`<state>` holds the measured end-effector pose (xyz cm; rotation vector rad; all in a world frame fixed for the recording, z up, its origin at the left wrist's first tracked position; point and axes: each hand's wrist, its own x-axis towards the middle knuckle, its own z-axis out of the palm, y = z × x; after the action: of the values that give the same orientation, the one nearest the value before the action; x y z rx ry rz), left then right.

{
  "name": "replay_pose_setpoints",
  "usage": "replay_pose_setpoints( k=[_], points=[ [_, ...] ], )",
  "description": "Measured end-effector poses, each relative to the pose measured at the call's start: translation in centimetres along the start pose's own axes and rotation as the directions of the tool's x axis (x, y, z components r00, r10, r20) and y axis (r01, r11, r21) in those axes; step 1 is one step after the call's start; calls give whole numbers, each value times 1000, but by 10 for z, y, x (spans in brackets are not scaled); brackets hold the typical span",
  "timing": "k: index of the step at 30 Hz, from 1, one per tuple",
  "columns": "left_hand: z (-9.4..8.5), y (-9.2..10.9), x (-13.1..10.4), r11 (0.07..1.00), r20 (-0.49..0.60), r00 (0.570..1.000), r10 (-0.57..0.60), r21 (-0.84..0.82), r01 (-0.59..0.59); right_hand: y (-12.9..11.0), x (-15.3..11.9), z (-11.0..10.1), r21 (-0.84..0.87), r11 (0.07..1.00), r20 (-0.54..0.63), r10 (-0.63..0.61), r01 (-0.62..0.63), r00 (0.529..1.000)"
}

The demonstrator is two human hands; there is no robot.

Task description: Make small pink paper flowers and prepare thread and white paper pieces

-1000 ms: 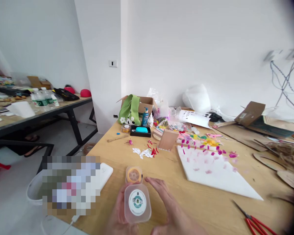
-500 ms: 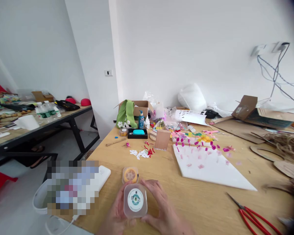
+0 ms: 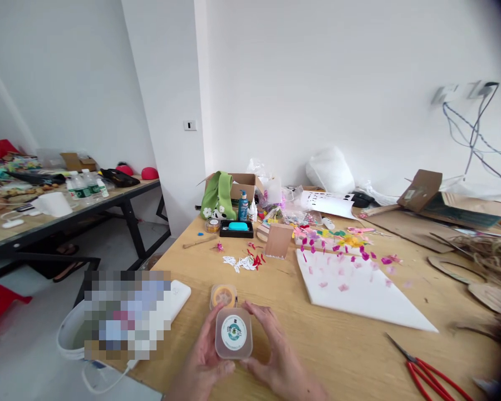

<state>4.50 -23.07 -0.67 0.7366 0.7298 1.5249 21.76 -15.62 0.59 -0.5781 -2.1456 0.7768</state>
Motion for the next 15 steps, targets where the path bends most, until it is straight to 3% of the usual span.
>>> replay_pose_setpoints(
  k=[11,15],
  points=[
    [-12,-9,4,1000,-20,1000,-16,20,16,1,1,1,-14,1000,-6,-6,6,1000],
    [-8,-6,2,1000,-18,1000,2,7,-2,0,2,0,-12,1000,1,-4,4,1000]
  ],
)
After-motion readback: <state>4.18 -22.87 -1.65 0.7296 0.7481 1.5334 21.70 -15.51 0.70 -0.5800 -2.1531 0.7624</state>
